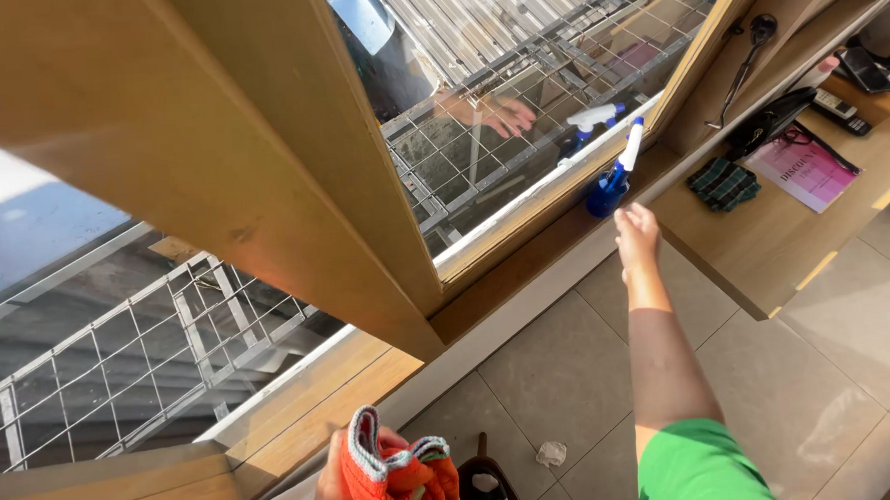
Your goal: Cleaning a wooden window frame and glass using a spray bottle and a cloth.
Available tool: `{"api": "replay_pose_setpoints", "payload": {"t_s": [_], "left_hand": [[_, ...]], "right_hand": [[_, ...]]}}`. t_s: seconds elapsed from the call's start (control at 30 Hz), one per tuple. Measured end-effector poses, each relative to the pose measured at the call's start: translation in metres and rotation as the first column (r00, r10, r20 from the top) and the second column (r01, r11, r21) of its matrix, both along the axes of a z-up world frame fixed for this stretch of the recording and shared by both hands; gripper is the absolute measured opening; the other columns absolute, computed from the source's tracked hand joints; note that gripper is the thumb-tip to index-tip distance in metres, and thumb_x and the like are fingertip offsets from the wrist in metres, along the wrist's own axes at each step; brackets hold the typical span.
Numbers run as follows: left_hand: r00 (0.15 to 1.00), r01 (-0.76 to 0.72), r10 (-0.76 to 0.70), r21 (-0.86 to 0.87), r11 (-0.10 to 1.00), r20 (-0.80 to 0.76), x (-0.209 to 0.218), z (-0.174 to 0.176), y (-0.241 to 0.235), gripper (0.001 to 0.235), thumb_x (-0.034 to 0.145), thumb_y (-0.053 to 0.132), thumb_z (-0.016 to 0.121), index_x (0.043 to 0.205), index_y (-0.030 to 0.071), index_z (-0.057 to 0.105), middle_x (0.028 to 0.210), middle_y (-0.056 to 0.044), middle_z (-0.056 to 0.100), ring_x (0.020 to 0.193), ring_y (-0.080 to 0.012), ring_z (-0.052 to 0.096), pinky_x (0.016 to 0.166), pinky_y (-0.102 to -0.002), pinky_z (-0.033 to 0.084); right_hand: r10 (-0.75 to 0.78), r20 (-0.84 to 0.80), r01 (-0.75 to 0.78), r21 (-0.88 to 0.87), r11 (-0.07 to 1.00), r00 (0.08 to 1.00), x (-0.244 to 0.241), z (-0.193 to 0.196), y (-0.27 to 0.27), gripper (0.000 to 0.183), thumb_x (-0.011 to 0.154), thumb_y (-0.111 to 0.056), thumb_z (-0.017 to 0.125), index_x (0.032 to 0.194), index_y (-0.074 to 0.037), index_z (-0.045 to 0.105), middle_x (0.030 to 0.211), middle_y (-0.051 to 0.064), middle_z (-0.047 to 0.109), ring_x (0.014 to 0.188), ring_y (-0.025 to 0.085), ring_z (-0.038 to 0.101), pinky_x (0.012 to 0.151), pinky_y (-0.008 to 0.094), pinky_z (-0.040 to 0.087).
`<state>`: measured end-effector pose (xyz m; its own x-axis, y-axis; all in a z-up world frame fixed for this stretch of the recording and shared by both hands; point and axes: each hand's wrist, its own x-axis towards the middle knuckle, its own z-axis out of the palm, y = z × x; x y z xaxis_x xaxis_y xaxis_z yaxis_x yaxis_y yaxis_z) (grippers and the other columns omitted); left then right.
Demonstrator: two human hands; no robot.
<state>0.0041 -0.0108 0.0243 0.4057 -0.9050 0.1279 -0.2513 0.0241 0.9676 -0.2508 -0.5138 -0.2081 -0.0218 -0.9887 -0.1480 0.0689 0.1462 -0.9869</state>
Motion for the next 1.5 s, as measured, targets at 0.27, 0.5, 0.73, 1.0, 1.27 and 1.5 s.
{"api": "replay_pose_setpoints", "payload": {"t_s": [0.27, 0.5, 0.73, 1.0, 1.27, 1.5], "left_hand": [[0.803, -0.008, 0.254, -0.416, 0.909, 0.540, -0.018, 0.029, -0.083, 0.067, 0.075, 0.013, 0.092, 0.123, 0.004, 0.046, 0.106, -0.014, 0.058, 0.097, -0.0250, 0.066, 0.084, -0.039, 0.056], [0.465, -0.041, 0.455, -0.495, 0.868, 0.759, -0.006, 0.073, -0.119, 0.054, 0.083, 0.013, 0.082, 0.124, 0.006, 0.048, 0.128, -0.020, 0.060, 0.115, -0.0371, 0.064, 0.101, -0.048, 0.049], [-0.395, -0.070, 0.080, -0.116, 0.991, 0.915, 0.011, 0.204, -0.129, 0.029, 0.098, 0.026, 0.056, 0.118, 0.006, 0.060, 0.117, -0.016, 0.069, 0.130, -0.0354, 0.060, 0.124, -0.060, 0.024], [-0.642, -0.342, -0.152, -0.103, 0.934, 0.752, 0.085, 0.302, -0.078, 0.060, 0.092, 0.056, 0.054, 0.129, 0.010, 0.066, 0.062, -0.001, 0.066, 0.065, -0.0218, 0.066, 0.085, -0.038, 0.044], [-0.753, -0.337, 0.066, -0.469, 0.817, 0.655, 0.184, 0.317, 0.018, 0.050, 0.089, 0.048, 0.059, 0.126, 0.019, 0.074, 0.052, 0.004, 0.058, 0.053, -0.0151, 0.059, 0.079, -0.032, 0.047], [-0.827, -0.071, 0.260, -0.552, 0.831, 0.498, 0.206, 0.318, -0.022, 0.044, 0.091, 0.049, 0.063, 0.125, 0.024, 0.075, 0.100, 0.006, 0.071, 0.092, -0.0121, 0.064, 0.095, -0.034, 0.046]], "right_hand": [[0.813, 0.001, -0.544, -0.742, 0.391, 0.582, 0.127, 0.172, 0.213, 0.059, 0.107, -0.047, 0.054, 0.141, 0.000, 0.050, 0.127, 0.018, 0.061, 0.119, 0.025, 0.062, 0.103, 0.037, 0.052], [0.876, 0.399, -0.791, -0.426, 0.439, 0.271, 0.174, 0.185, 0.238, 0.069, 0.092, -0.051, 0.058, 0.149, -0.023, 0.030, 0.147, 0.017, 0.045, 0.134, 0.031, 0.050, 0.113, 0.049, 0.043], [0.893, 0.037, -0.352, -0.911, 0.214, 0.449, 0.207, 0.243, 0.189, 0.056, 0.108, -0.048, 0.058, 0.144, -0.008, 0.046, 0.144, 0.018, 0.050, 0.140, 0.028, 0.051, 0.119, 0.048, 0.044], [0.822, 0.375, -0.132, -0.874, 0.468, 0.428, 0.205, 0.360, 0.130, 0.044, 0.109, -0.015, 0.066, 0.148, 0.001, 0.051, 0.133, 0.010, 0.065, 0.123, 0.019, 0.063, 0.111, 0.036, 0.050], [0.396, 0.108, 0.030, -0.980, 0.199, 0.912, 0.169, 0.424, 0.102, 0.028, 0.104, -0.003, 0.072, 0.129, 0.001, 0.059, 0.136, 0.014, 0.059, 0.122, 0.023, 0.059, 0.110, 0.035, 0.047], [-0.356, 0.250, 0.015, -0.835, -0.549, 0.901, 0.207, 0.522, 0.068, 0.036, 0.104, 0.010, 0.071, 0.131, 0.010, 0.048, 0.148, 0.035, 0.048, 0.141, 0.050, 0.051, 0.120, 0.054, 0.048]]}}
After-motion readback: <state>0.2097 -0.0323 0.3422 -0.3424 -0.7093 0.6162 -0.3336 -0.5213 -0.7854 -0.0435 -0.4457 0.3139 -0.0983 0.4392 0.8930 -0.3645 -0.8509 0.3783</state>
